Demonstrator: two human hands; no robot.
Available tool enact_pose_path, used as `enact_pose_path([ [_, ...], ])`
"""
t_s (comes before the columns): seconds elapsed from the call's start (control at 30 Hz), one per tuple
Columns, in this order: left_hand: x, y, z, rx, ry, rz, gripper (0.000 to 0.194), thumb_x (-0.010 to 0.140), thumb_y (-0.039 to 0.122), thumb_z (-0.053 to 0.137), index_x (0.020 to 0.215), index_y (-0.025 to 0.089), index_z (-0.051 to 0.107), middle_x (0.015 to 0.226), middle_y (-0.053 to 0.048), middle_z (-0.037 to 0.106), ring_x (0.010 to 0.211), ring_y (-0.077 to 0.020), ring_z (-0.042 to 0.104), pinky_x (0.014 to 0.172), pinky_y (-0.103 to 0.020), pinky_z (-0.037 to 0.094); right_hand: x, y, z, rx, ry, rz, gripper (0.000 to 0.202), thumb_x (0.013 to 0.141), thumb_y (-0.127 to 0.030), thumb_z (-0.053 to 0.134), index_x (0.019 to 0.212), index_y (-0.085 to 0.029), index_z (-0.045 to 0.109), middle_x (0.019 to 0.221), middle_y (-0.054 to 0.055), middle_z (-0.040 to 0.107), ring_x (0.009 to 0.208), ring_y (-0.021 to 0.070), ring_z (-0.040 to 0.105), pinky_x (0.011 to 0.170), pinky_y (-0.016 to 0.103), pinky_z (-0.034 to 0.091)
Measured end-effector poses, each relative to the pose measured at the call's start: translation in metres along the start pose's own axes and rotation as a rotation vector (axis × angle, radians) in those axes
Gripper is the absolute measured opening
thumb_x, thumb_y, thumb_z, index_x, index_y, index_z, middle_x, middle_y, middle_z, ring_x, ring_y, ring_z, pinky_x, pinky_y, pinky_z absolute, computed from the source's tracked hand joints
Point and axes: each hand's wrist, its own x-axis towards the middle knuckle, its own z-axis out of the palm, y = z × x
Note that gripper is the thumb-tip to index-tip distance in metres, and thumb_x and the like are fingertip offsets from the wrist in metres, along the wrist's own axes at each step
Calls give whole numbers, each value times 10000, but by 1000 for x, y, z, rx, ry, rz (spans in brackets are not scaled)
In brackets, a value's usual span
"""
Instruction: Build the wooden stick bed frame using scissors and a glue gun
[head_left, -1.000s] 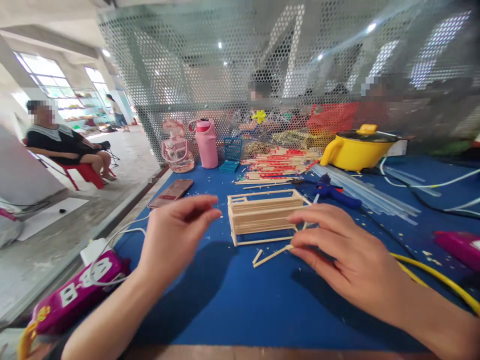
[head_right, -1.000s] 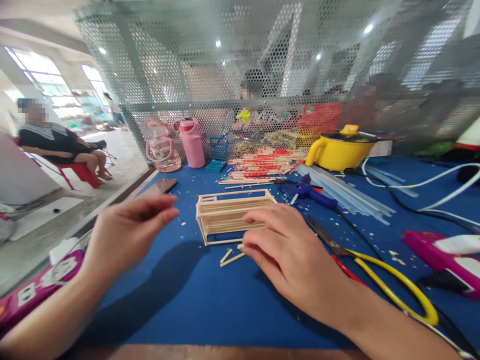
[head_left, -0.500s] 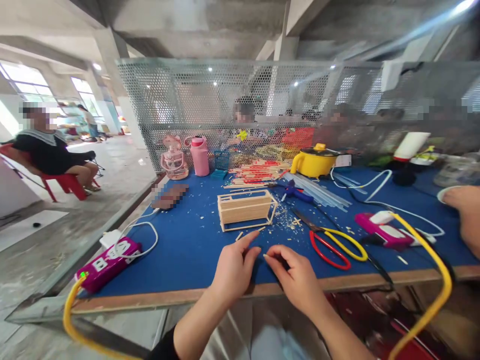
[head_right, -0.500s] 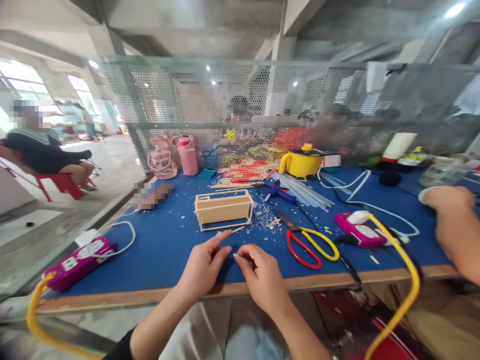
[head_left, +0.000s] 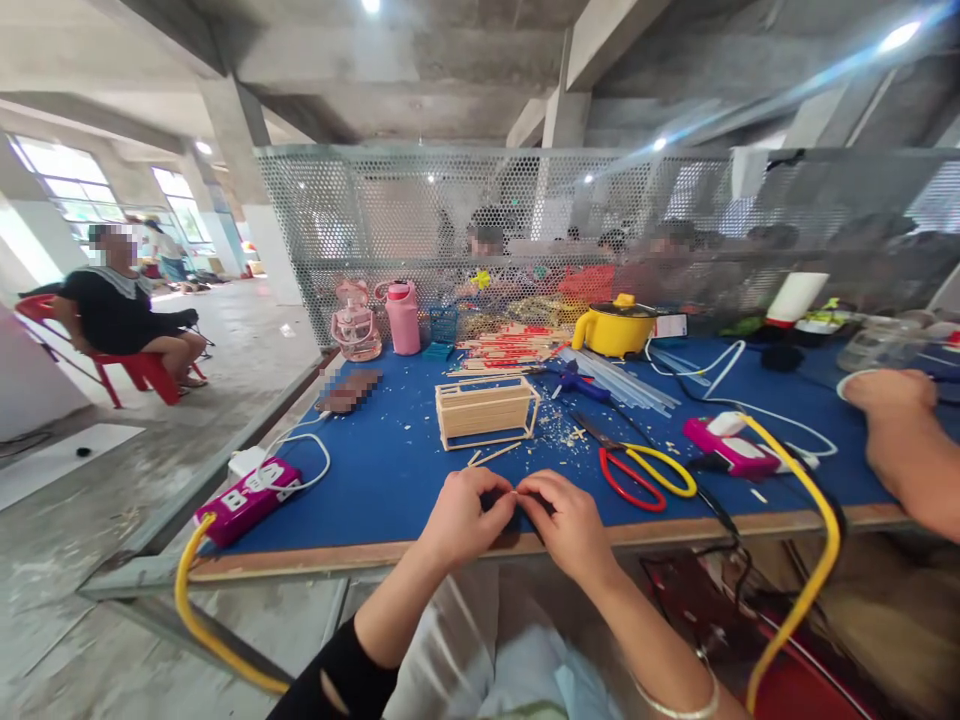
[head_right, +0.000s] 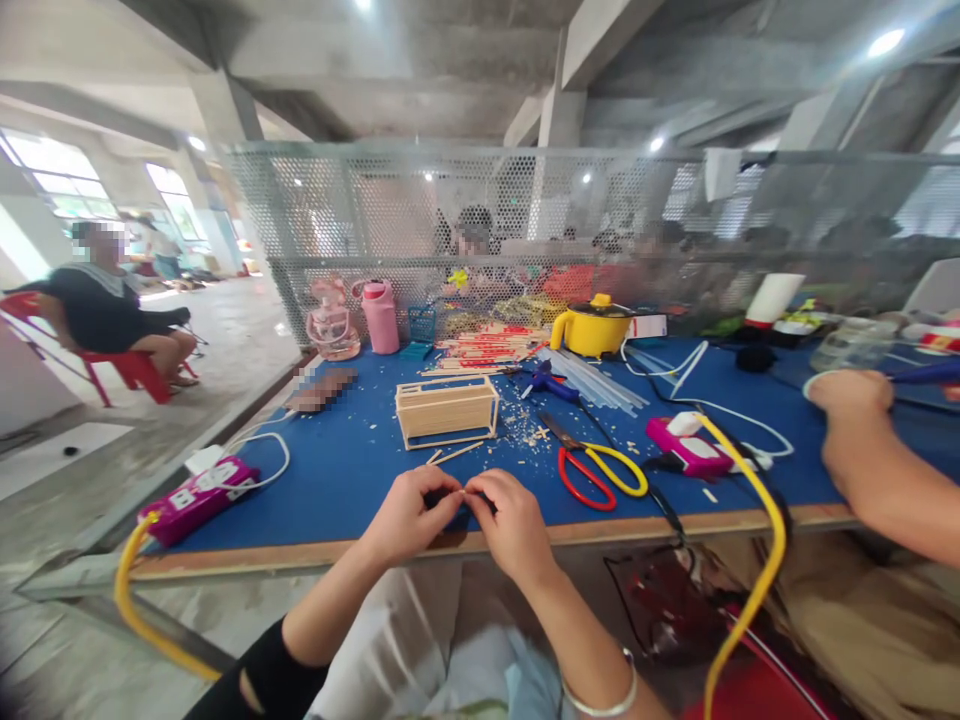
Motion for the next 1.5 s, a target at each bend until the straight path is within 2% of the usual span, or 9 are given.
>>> enact_pose_path([
  [0.17, 1, -4, -3, -133, -22, -87, 173, 778, 213, 563, 732, 175, 725, 728, -22, 698, 684, -135, 589, 641, -231, 411, 2, 4, -19, 9, -25, 19, 125, 868, -282, 546, 912, -216, 643, 886, 49, 692, 815, 178, 643, 741, 294, 512],
  [0.27, 2, -6, -3, -160, 18, -127, 198, 791, 279, 575, 795, 164, 736, 785, -42, 715, 703, -145, 593, 644, -235, 424, 10, 30, -59, -264, 57, 261, 337, 887, -371, 483, 1150, -179, 568, 1047, 107, 677, 924, 208, 646, 821, 330, 508],
  [0.4, 3, -8, -2, -209, 38, -164, 237, 784, 346, 602, 808, 157, 744, 784, -51, 717, 684, -148, 581, 626, -240, 425, 24, 69, -109, -592, -95, 489, 323, 768, -293, 602, 1022, -98, 638, 1029, 220, 665, 1013, 349, 613, 861, 451, 465],
  [0.5, 3, -10, -2, -242, 44, -191, 242, 768, 353, 623, 822, 152, 746, 782, -51, 716, 675, -144, 579, 626, -239, 423, 29, 76, -124, -560, -219, 506, 254, 715, -229, 630, 951, -145, 669, 993, 162, 689, 981, 320, 628, 844, 395, 466],
  [0.6, 2, -14, -2, -273, 48, -222, 272, 762, 380, 630, 835, 145, 743, 721, -38, 696, 612, -128, 548, 577, -231, 401, 17, 63, -129, -515, -259, 592, 438, 677, -221, 641, 1104, -130, 614, 856, 115, 698, 768, 269, 661, 667, 341, 492],
  [0.73, 3, -13, -2, -330, 64, -253, 350, 784, 456, 597, 838, 139, 737, 643, -17, 656, 567, -116, 521, 546, -227, 383, -25, 22, -123, -214, -276, 688, 617, 800, -408, 540, 1353, -183, 384, 686, -8, 618, 429, 136, 541, 403, 257, 423],
  [0.83, 5, -3, 1, -457, 102, -275, 361, 775, 474, 611, 815, 137, 733, 684, -25, 681, 628, -126, 567, 596, -226, 417, -50, -12, -100, 248, -245, 695, 615, 797, -399, 563, 1351, -192, 396, 604, -53, 523, 391, 114, 497, 362, 234, 400],
  [1.07, -2, 28, 7, -635, 161, -275, 301, 812, 402, 597, 827, 127, 717, 741, -43, 702, 713, -140, 610, 715, -249, 474, -46, -52, -47, 58, -111, 390, 477, 791, -253, 592, 1251, -235, 468, 1106, 77, 618, 882, 184, 636, 795, 313, 529],
  [1.5, -11, 33, 7, -584, 91, -75, 262, 870, 364, 547, 828, 146, 687, 777, -46, 661, 745, -152, 585, 751, -261, 486, -39, -56, -44, -18, -88, 260, 526, 772, -453, 654, 1198, -207, 468, 1051, 96, 571, 904, 222, 575, 771, 352, 492],
])
